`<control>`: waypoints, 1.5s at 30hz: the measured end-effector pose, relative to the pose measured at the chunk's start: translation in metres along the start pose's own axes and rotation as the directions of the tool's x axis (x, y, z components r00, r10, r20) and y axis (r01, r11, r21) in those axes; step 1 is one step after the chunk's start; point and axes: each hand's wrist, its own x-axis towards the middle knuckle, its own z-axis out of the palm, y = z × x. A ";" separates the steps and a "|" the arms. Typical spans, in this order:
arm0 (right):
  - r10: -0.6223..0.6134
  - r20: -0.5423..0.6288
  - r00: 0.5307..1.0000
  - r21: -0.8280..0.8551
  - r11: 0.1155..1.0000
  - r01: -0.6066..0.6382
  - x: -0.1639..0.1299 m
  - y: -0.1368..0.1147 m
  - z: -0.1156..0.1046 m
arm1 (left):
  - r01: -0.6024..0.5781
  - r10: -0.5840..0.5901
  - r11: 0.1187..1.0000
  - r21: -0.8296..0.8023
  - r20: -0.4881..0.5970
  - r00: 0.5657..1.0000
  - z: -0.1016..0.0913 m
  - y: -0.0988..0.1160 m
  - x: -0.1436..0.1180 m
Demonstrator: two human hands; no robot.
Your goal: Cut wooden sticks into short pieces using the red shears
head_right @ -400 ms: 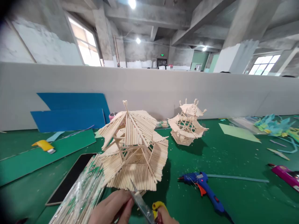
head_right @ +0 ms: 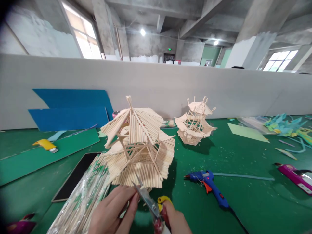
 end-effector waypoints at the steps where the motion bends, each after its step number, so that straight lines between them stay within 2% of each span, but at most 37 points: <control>1: -0.005 0.011 1.000 0.006 1.000 0.005 0.000 -0.003 0.000 | 0.012 -0.012 1.000 0.008 -0.004 1.000 0.000 0.000 0.000; 5: -0.015 0.039 0.999 0.037 0.999 0.014 -0.001 -0.015 -0.004 | 0.189 -0.176 0.977 -0.095 0.131 0.976 -0.006 0.002 0.007; 9: -0.007 0.029 1.000 0.037 0.999 0.006 -0.004 -0.019 -0.008 | 0.403 -0.306 0.851 -0.336 0.305 0.902 -0.016 0.002 0.017; 11: -0.007 0.042 0.999 0.035 0.999 0.006 -0.004 -0.019 -0.009 | 0.460 -0.329 0.802 -0.380 0.363 0.872 -0.017 0.001 0.017; 13: -0.012 0.056 0.998 0.041 0.999 0.010 -0.004 -0.018 -0.009 | 0.438 -0.329 0.844 -0.309 0.345 0.879 -0.014 0.001 0.014; 14: -0.027 0.061 0.998 0.048 0.999 0.024 -0.003 -0.018 -0.009 | 0.384 -0.309 0.889 -0.249 0.290 0.906 -0.012 0.001 0.011; 16: -0.079 0.065 0.995 0.057 0.996 0.075 -0.003 -0.019 -0.008 | 0.230 -0.214 0.967 -0.111 0.141 0.967 -0.007 0.001 0.004; 18: -0.130 0.058 0.990 0.063 0.990 0.126 -0.004 -0.020 -0.007 | 0.092 -0.091 0.995 -0.027 0.042 0.995 -0.003 0.001 -0.001; 20: -0.135 0.054 0.989 0.067 0.989 0.131 -0.006 -0.019 -0.005 | 0.081 -0.078 0.996 -0.038 0.069 0.995 -0.003 0.001 -0.001; 22: -0.097 0.063 0.993 0.083 0.992 0.092 -0.009 -0.015 -0.003 | 0.223 -0.195 0.965 -0.136 0.191 0.962 -0.006 0.001 0.003; 25: -0.054 0.083 0.995 0.084 0.995 0.047 -0.011 -0.010 -0.001 | 0.513 -0.376 0.792 -0.331 0.398 0.837 -0.014 0.000 0.012; 27: -0.060 0.107 0.992 0.074 0.996 0.052 -0.011 -0.011 -0.001 | 0.606 -0.408 0.687 -0.402 0.476 0.779 -0.016 -0.001 0.015; 28: -0.068 0.117 0.991 0.075 0.995 0.059 -0.011 -0.012 -0.002 | 0.622 -0.417 0.671 -0.403 0.488 0.767 -0.016 -0.001 0.014; 29: -0.075 0.124 0.989 0.086 0.994 0.065 -0.010 -0.014 -0.002 | 0.618 -0.426 0.689 -0.380 0.478 0.768 -0.015 -0.001 0.012; 30: -0.086 0.122 0.989 0.100 0.992 0.074 -0.009 -0.017 -0.003 | 0.588 -0.428 0.736 -0.335 0.442 0.788 -0.012 -0.002 0.009; 32: -0.120 0.101 0.988 0.127 0.986 0.107 -0.008 -0.021 -0.003 | 0.447 -0.384 0.872 -0.200 0.287 0.878 -0.006 -0.003 0.001; 34: -0.143 0.087 0.986 0.128 0.983 0.132 -0.008 -0.022 -0.003 | 0.223 -0.217 0.973 -0.063 0.085 0.972 0.001 -0.004 -0.007; 35: -0.153 0.093 0.984 0.125 0.982 0.140 -0.008 -0.021 -0.001 | 0.136 -0.136 0.991 -0.016 0.023 0.990 0.003 -0.005 -0.010; 36: -0.154 0.104 0.983 0.124 0.982 0.141 -0.008 -0.019 0.000 | 0.090 -0.090 0.996 0.005 0.018 0.996 0.004 -0.006 -0.011; 37: -0.146 0.118 0.982 0.126 0.983 0.131 -0.009 -0.017 0.001 | 0.100 -0.100 0.995 -0.003 0.050 0.994 0.005 -0.006 -0.011; 39: -0.120 0.136 0.983 0.133 0.986 0.102 -0.011 -0.013 0.004 | 0.244 -0.224 0.966 -0.087 0.188 0.956 0.002 -0.007 -0.007; 42: -0.074 0.136 0.988 0.131 0.990 0.057 -0.014 -0.009 0.005 | 0.514 -0.406 0.822 -0.245 0.380 0.831 -0.005 -0.007 0.001; 44: -0.058 0.147 0.987 0.133 0.990 0.039 -0.014 -0.010 0.005 | 0.593 -0.438 0.746 -0.303 0.449 0.779 -0.007 -0.007 0.004; 45: -0.052 0.153 0.987 0.138 0.990 0.031 -0.014 -0.011 0.004 | 0.600 -0.440 0.740 -0.305 0.455 0.774 -0.008 -0.007 0.004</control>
